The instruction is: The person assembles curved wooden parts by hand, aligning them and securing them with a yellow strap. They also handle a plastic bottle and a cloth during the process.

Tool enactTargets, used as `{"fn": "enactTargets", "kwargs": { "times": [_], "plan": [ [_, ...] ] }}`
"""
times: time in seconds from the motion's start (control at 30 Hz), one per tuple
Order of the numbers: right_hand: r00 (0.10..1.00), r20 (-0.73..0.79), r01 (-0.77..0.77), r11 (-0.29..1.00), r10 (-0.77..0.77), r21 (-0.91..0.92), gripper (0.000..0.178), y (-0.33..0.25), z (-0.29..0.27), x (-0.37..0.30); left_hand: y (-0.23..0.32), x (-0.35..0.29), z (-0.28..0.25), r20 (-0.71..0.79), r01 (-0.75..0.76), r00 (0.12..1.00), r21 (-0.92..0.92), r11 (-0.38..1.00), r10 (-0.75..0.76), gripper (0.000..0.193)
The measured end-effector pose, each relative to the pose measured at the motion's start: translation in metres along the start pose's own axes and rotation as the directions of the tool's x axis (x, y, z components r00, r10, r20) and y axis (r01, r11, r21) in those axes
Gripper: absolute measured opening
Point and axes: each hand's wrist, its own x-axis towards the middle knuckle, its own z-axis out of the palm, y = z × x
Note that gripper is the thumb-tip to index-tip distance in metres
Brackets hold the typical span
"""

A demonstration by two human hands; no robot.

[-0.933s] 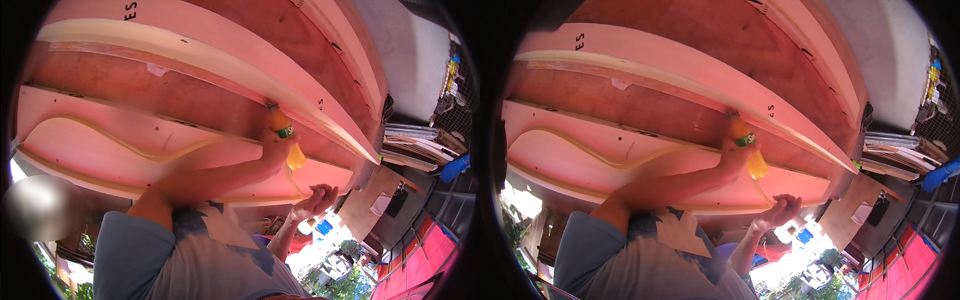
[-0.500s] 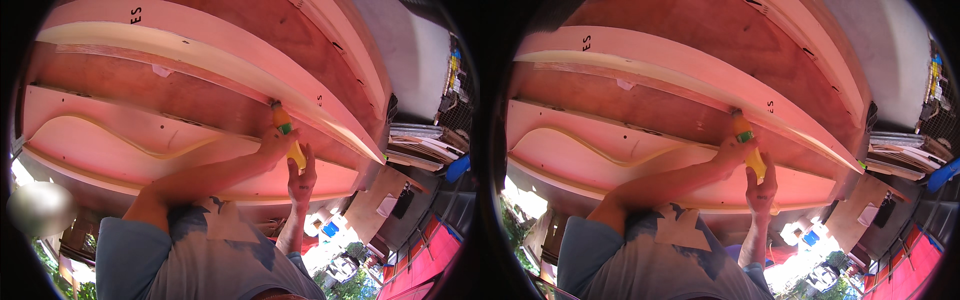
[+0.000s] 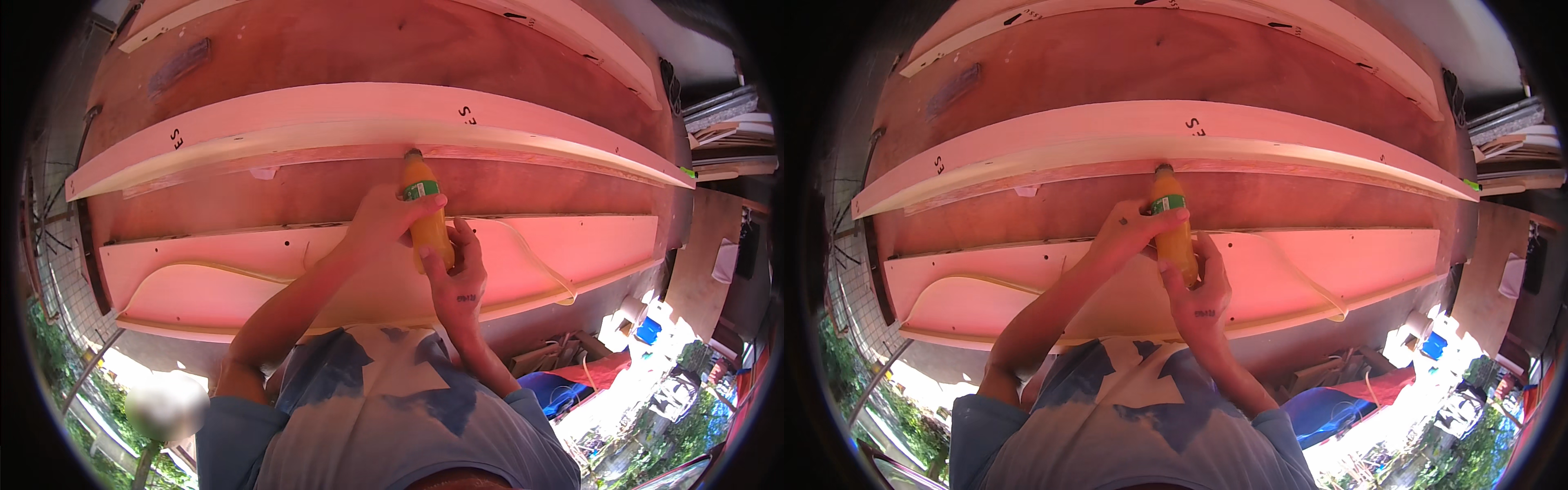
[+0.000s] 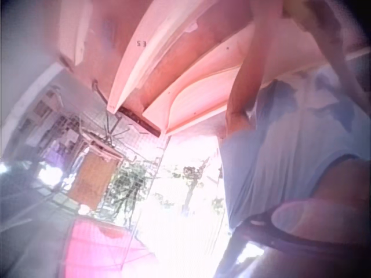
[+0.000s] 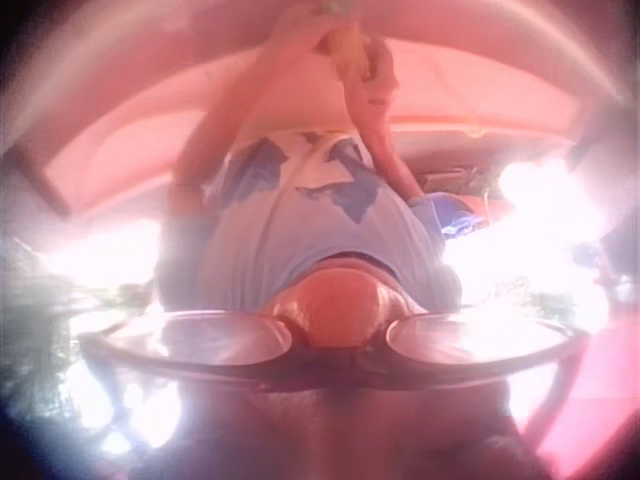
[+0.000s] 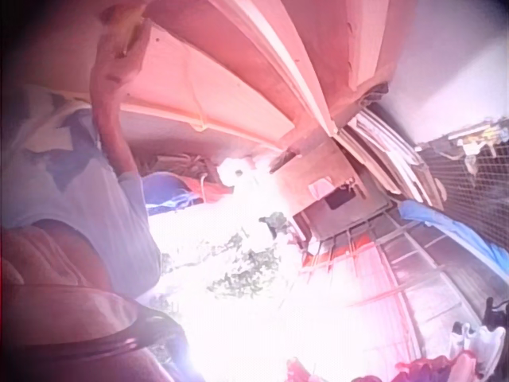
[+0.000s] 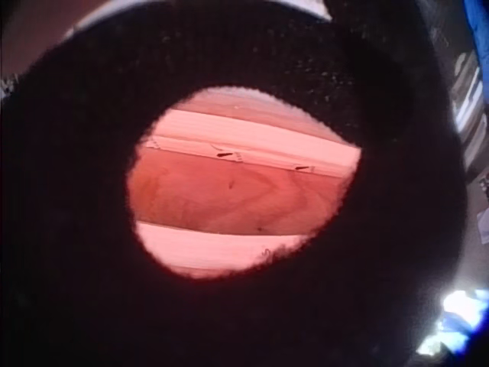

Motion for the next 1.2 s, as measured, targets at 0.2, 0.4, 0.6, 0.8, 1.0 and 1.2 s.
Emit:
{"fn": "enactTargets", "kwargs": {
  "times": [0.2, 0.4, 0.6, 0.8, 1.0, 1.2],
  "plan": [
    [0.995, 0.094, -0.025, 0.992, 0.013, 0.124, 0.073, 0.002, 0.015, -0.004, 0.006, -0.014, -0.01, -0.1, 0.0, 0.995, 0.197, 0.98, 0.02, 0.055],
    [0.976, 0.212, -0.103, 0.974, 0.059, 0.201, 0.085, -0.001, 0.028, -0.004, 0.01, -0.028, -0.023, -0.159, -0.032, 0.983, 0.336, 0.941, 0.091, 0.052],
    [0.889, 0.444, 0.048, 0.988, -0.11, 0.149, 0.082, 0.0, 0.024, -0.021, 0.004, -0.081, -0.025, -0.25, -0.154, 0.887, 0.633, 0.758, 0.388, 0.054],
    [0.743, 0.268, 0.593, 0.789, -0.613, 0.163, 0.07, -0.037, -0.018, 0.016, -0.003, -0.136, -0.027, -0.188, -0.294, 0.71, 0.796, 0.528, 0.678, 0.064],
    [0.47, 0.377, 0.848, 0.527, -0.798, 0.058, 0.078, -0.104, -0.043, 0.037, 0.006, -0.141, -0.041, -0.005, -0.355, 0.496, 0.911, 0.208, 0.868, 0.063],
    [0.348, 0.375, 0.907, 0.41, -0.859, 0.098, 0.074, -0.09, -0.035, 0.014, -0.007, -0.139, -0.057, -0.256, -0.408, 0.52, 0.764, 0.5, 0.815, 0.064]
  ]
}}
